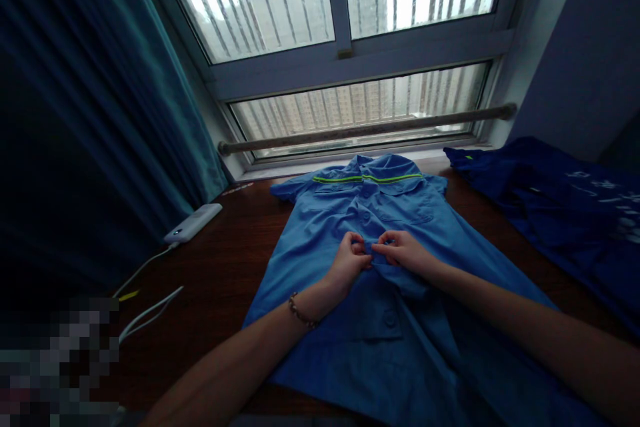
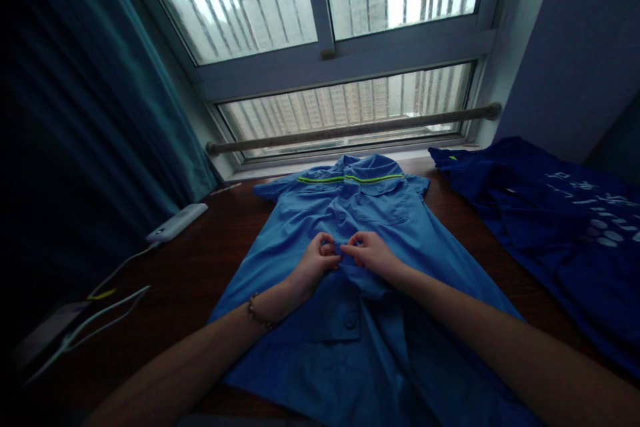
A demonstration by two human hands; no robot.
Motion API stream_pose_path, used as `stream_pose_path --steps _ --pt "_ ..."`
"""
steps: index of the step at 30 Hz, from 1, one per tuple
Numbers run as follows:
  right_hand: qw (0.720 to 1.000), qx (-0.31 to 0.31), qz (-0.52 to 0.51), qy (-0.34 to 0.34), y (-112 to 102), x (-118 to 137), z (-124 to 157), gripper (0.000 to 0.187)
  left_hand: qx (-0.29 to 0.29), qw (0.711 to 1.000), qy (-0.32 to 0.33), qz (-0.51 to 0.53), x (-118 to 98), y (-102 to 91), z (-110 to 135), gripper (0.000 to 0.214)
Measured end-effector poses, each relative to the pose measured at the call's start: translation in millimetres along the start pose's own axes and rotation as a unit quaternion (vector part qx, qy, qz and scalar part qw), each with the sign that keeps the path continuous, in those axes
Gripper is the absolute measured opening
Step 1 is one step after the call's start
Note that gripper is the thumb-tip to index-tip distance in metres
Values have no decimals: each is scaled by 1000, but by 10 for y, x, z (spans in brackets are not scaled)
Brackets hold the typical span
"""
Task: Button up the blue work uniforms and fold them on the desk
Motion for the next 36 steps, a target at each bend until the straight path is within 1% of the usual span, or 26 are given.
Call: stream_pose_path --steps 6,9,11,13,14,16,17,19,21,23,27,30,36 --pt "999 32 -28 21 22 -34 -32 32 28 999 25 -7 -6 39 -7 38" --pt "999 27 -27 34 33 -50 -44 30 34 999 35 -11 -17 60 -4 37" --pt "999 19 2 39 43 -48 -33 27 34 999 37 -12 -18 71 -1 36" --pt "998 -17 66 12 40 -20 -4 23 34 999 38 -14 -15 76 2 36" --pt "993 -45 106 -17 35 6 17 21 33 999 39 -16 -13 77 5 36" --pt "976 -98 178 -82 34 53 64 15 34 998 44 -18 -15 76 11 36" --pt "968 -108 201 -106 43 65 80 12 34 998 48 -18 -17 76 15 36" --pt "963 -99 220 -123 64 58 85 10 34 998 53 -12 -24 75 24 36" --pt "964 -84 219 -124 67 45 67 11 35 998 55 -1 -29 77 31 36" --pt "965 -86 213 -126 47 48 49 12 29 998 55 11 -30 73 31 36" --pt "971 -76 188 -129 16 68 46 9 -7 998 47 30 -22 27 8 38" --pt "974 -63 172 -130 21 64 63 9 -17 999 32 28 -20 -4 -5 40" --pt "975 -69 161 -136 48 32 69 13 -25 1000 -6 13 -11 -30 -1 41"
Point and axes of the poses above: each hand's wrist, its own z-axis away from the middle knuckle, its own y-axis out of the palm, x = y × z, the point moved 4 cm from there along -z, towards the middle knuckle, and after that the axes turned 8 degrees about y, right-handed, at the moved point
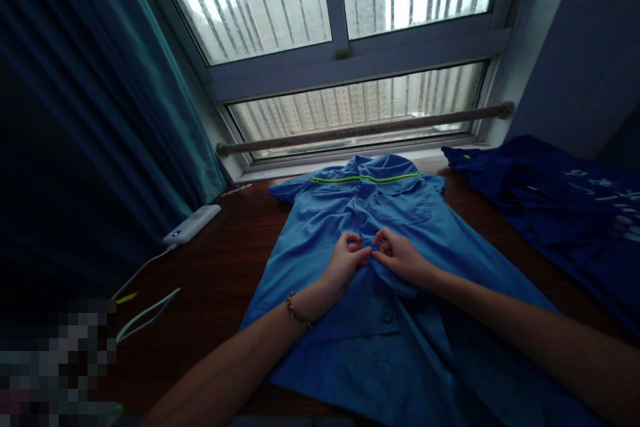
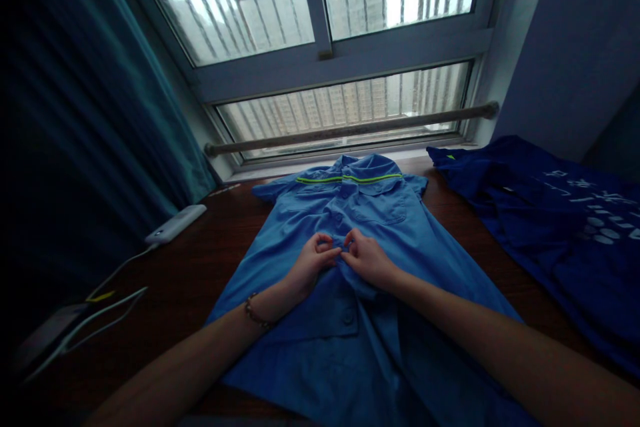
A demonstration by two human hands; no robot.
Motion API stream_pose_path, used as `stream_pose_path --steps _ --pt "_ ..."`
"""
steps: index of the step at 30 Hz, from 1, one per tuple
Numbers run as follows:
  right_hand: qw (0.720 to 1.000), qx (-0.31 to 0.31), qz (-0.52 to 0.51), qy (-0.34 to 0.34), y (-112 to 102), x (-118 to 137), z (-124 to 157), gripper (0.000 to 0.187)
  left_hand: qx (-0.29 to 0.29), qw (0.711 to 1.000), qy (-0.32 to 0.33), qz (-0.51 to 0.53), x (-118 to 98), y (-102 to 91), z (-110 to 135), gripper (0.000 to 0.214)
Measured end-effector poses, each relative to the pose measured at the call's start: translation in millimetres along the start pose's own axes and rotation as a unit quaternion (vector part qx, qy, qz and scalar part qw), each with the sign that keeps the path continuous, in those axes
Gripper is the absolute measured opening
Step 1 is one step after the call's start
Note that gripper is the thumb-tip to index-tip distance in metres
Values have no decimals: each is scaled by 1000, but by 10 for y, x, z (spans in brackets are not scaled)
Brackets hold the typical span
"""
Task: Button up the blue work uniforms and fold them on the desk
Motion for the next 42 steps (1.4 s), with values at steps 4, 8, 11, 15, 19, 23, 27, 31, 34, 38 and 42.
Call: stream_pose_path --steps 4,8,11,15,19,23,27,31,34,38,42 --pt "1000 4 -3 -10 15 36 29 17 14 1000 -1 18 18 7 -11 40" --pt "999 17 -28 -13 29 89 70 22 18 1000 -7 10 36 -5 -41 39" --pt "996 26 -75 27 46 70 62 20 34 999 0 8 31 -9 -60 39" --pt "985 46 -144 88 69 10 -2 25 52 998 12 20 18 -8 -65 39" --pt "957 100 -224 155 91 -80 -73 27 59 998 18 24 12 3 -58 40" --pt "936 113 -268 199 33 -155 -106 33 39 998 39 8 -2 -13 -88 38" --pt "933 116 -267 213 -72 -66 -62 41 13 997 69 -32 -30 -61 -186 36" --pt "977 90 -127 146 -114 165 36 45 -24 985 120 -117 -35 -121 -387 31" --pt "997 6 80 9 -90 326 112 50 -77 967 168 -177 -20 -168 -613 29" --pt "951 -23 293 -96 -8 299 134 39 -104 950 200 -215 -10 -177 -905 28" --pt "933 9 319 -165 -41 175 99 19 -53 957 184 -220 -33 -154 -1011 28"
Point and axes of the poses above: each hand's wrist, its own z-axis away from the middle knuckle, its own y-axis out of the palm, x = y × z, the point moved 4 cm from there along -z, towards the middle knuckle, and after that the axes turned 8 degrees about y, right-handed, at the moved point
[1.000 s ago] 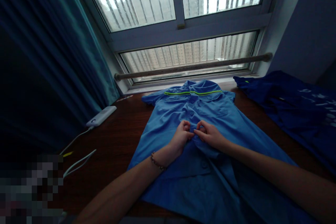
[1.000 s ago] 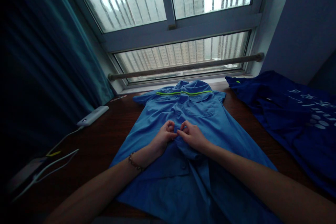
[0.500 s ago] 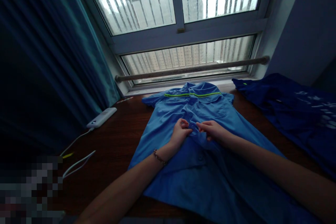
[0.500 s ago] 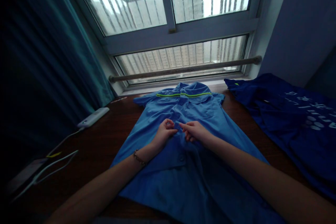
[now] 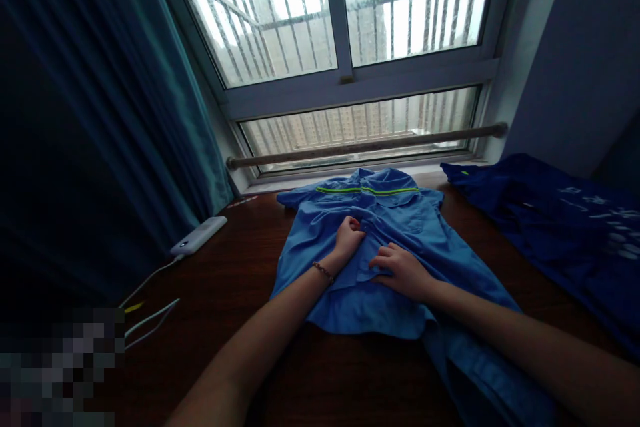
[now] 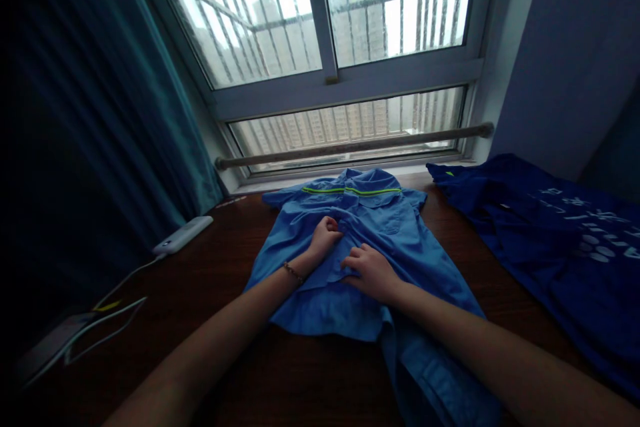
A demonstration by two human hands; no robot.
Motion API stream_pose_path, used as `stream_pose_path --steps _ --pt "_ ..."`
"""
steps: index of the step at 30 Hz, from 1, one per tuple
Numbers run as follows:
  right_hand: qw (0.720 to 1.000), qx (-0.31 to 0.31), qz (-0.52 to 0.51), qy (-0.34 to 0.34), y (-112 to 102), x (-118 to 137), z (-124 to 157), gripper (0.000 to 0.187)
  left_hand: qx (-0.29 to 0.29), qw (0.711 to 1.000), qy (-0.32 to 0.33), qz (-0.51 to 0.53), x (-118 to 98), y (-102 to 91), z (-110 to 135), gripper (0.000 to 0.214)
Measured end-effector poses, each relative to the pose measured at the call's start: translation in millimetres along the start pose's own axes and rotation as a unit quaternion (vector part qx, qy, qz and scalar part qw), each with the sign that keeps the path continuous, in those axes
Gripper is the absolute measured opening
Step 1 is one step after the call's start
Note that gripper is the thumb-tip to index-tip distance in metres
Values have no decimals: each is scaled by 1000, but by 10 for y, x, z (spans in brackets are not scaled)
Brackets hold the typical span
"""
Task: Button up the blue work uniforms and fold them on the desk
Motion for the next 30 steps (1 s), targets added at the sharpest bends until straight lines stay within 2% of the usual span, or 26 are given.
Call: stream_pose_path --steps 3,6,9,12,16,18,21,23,25,28,30 --pt "997 -4 42 -67 -14 13 33 19 53 998 -21 40 12 -34 41 26" --pt "989 -15 102 -103 -35 97 58 17 97 991 -35 84 64 -99 114 25" --pt "982 -7 128 -142 -48 177 69 16 107 987 -27 116 109 -154 172 26" --pt "980 25 114 -162 -48 190 76 14 104 986 -18 126 113 -154 217 31" --pt "987 63 74 -128 -27 116 79 14 110 989 2 102 35 -133 277 32" --pt "993 60 37 -97 -11 60 72 12 104 993 14 54 -41 -155 312 29" --pt "995 15 -102 20 -10 -111 23 23 86 993 40 -72 -210 -196 392 18" --pt "961 -19 -248 121 -4 -272 -12 33 107 985 55 -127 -333 -161 479 17" --pt "900 -39 -385 199 16 -409 -32 37 161 976 69 -133 -434 -65 591 17" --pt "818 -62 -508 263 31 -513 -32 37 235 960 88 -126 -513 83 749 15" --pt "787 -74 -545 279 29 -523 -19 38 260 950 96 -145 -519 130 810 17"
Point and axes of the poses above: each hand's wrist, its own z-axis away from the middle knuckle, its own y-axis out of the palm, x = y × z, the point moved 4 cm from there along -z, towards the middle knuckle, and after that the axes turned 8 degrees about y, right-handed, at the moved point
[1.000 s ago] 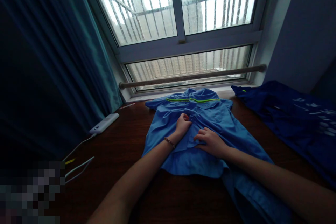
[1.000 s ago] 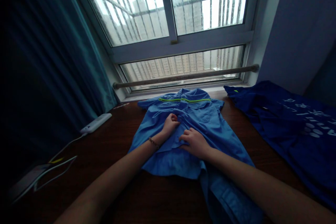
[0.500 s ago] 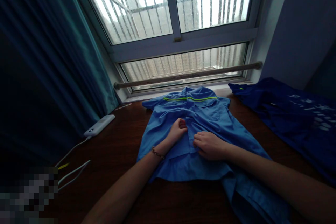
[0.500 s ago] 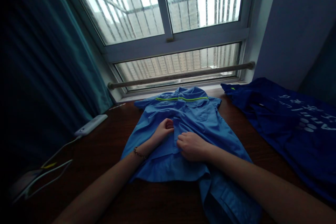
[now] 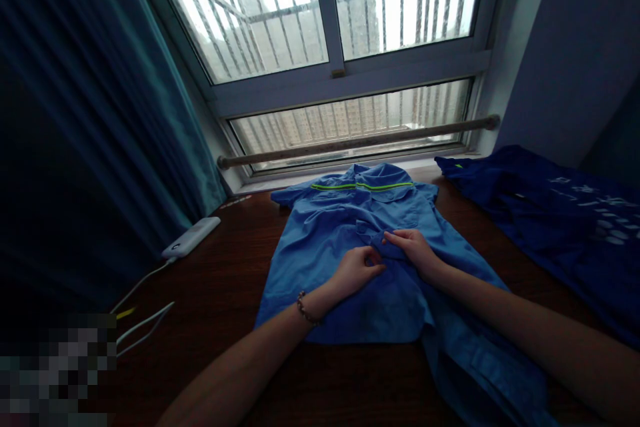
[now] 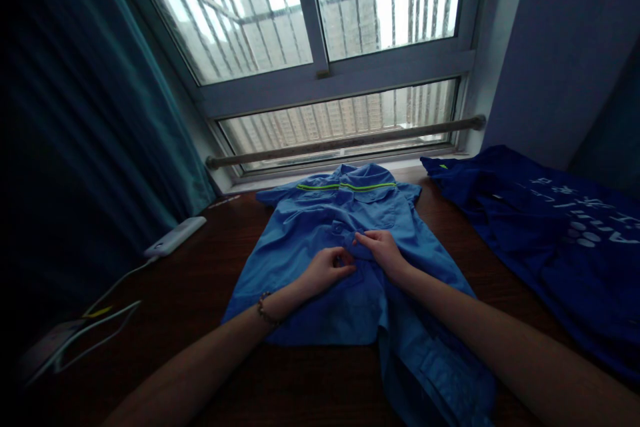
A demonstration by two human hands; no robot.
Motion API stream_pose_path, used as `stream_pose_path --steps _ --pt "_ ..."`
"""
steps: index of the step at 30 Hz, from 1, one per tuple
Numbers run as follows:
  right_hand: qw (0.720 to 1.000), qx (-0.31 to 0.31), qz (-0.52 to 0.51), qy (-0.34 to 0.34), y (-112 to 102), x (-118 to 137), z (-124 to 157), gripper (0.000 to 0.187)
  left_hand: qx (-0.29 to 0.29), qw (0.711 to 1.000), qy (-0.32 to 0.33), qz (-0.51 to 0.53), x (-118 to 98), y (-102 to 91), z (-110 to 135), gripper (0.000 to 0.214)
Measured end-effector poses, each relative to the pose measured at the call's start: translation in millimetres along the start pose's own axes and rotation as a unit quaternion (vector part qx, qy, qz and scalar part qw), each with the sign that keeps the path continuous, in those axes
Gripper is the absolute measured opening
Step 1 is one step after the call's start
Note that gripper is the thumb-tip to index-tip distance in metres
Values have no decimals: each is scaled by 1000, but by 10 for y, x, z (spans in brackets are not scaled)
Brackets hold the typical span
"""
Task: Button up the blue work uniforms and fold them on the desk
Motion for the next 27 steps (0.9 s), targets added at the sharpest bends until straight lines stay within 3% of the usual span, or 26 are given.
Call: stream_pose_path --steps 4,7,13,17,22,27 --pt "999 -3 -42 17 10 -3 28 39 37 999 12 -36 -7 18 22 21" --pt "998 11 -55 23 24 -10 32 38 32 999 -11 -24 -7 -31 26 20" --pt "997 67 37 -31 110 47 88 36 50 978 -132 155 37 -54 18 20" --pt "993 57 101 -39 130 83 117 49 56 956 -187 218 82 -27 12 19" --pt "989 112 100 -9 166 55 101 41 28 969 -177 173 106 -57 33 14" --pt "983 139 119 -24 198 56 116 29 4 983 -154 100 143 -138 41 11"
Point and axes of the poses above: each hand's wrist, its own z-axis away from the middle knuckle, its own y-axis out of the palm, x = y × z, the point moved 4 cm from there along -z, towards the middle knuckle, and after that the axes turned 8 degrees about y, right-handed, at the moved point
